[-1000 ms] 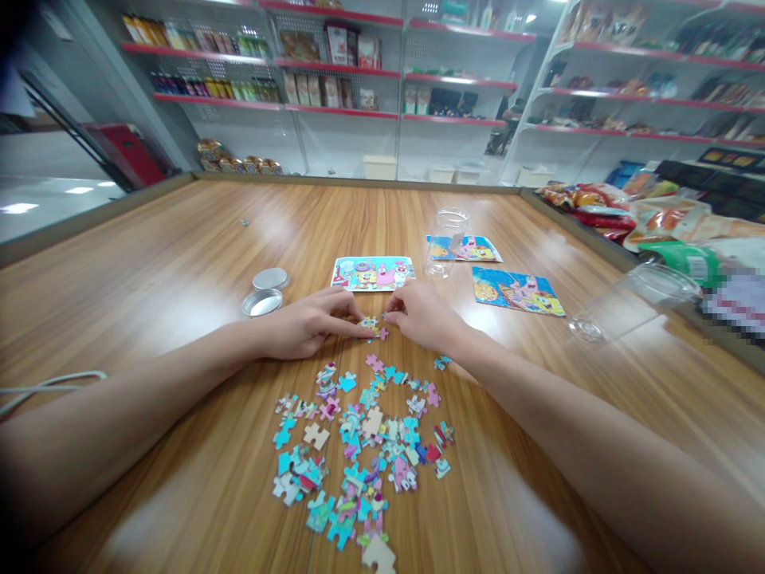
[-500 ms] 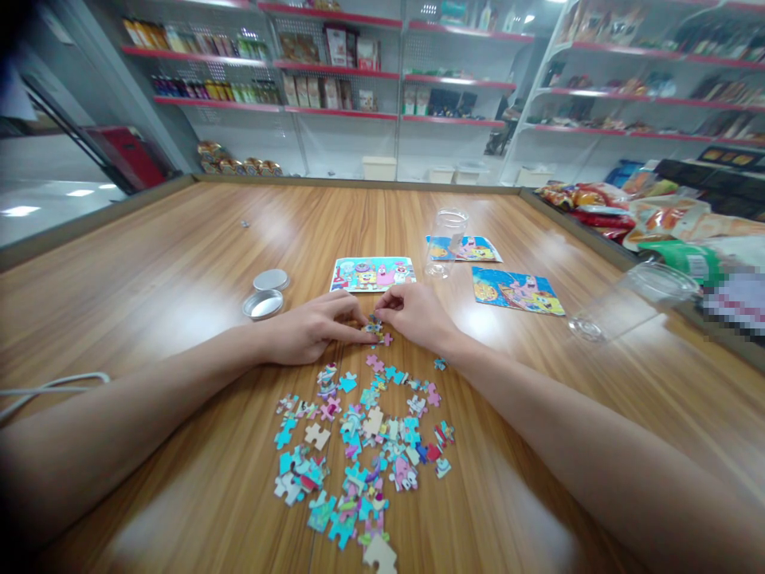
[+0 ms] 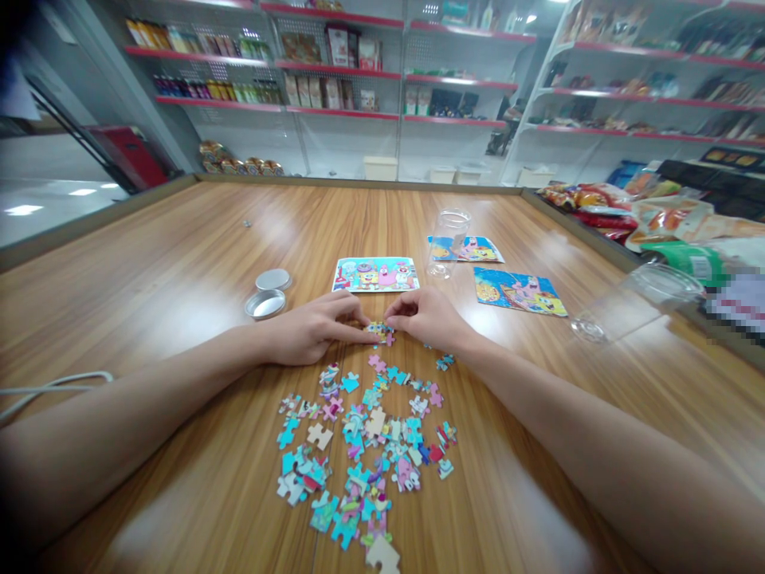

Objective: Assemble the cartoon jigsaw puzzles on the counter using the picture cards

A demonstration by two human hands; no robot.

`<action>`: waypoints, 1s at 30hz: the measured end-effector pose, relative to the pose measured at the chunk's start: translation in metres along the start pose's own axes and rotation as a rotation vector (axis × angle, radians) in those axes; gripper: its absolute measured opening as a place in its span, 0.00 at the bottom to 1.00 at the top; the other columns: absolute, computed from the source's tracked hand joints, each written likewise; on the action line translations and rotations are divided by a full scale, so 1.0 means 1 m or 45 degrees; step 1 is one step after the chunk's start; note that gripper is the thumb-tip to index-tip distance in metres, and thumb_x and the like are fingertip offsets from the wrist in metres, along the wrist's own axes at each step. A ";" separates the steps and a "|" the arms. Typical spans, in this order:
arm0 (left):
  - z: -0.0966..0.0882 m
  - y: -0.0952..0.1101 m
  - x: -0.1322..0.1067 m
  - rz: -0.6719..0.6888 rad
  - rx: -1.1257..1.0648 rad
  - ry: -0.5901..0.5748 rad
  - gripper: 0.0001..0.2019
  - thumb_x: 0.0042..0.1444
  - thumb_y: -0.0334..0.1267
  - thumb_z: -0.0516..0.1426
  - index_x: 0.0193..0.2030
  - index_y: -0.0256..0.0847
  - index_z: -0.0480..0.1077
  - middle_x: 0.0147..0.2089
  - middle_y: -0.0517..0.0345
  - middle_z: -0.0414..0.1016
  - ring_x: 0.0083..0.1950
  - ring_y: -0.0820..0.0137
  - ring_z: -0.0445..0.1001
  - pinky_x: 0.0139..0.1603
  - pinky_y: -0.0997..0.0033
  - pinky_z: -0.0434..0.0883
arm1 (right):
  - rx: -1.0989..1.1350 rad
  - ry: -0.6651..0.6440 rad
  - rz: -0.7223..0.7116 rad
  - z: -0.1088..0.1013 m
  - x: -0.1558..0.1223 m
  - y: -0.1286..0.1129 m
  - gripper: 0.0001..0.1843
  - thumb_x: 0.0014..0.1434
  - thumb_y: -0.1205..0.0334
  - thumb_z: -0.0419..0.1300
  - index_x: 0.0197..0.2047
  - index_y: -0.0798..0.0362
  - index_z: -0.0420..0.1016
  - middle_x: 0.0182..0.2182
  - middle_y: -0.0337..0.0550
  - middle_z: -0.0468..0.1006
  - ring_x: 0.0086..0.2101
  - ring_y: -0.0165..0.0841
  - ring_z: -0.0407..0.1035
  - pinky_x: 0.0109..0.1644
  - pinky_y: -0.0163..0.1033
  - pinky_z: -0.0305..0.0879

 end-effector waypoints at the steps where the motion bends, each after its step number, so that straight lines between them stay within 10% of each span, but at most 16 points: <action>1: 0.000 0.000 0.000 -0.004 0.001 -0.001 0.32 0.58 0.21 0.54 0.65 0.55 0.69 0.49 0.50 0.70 0.51 0.62 0.68 0.55 0.59 0.69 | 0.002 -0.011 -0.007 0.000 -0.001 -0.001 0.05 0.56 0.62 0.66 0.33 0.53 0.82 0.28 0.41 0.82 0.28 0.30 0.72 0.34 0.37 0.68; 30: 0.001 0.000 0.000 -0.020 0.004 -0.018 0.29 0.61 0.24 0.54 0.66 0.56 0.68 0.49 0.49 0.70 0.51 0.62 0.66 0.55 0.59 0.69 | -0.041 -0.019 -0.070 -0.001 0.000 0.000 0.08 0.58 0.61 0.64 0.39 0.55 0.82 0.29 0.42 0.80 0.29 0.30 0.70 0.34 0.37 0.65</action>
Point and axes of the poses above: each hand's wrist, its own x-axis towards the middle knuckle, its own z-axis out of the palm, y = z × x, the point moved 5 cm from there along x, towards the middle knuckle
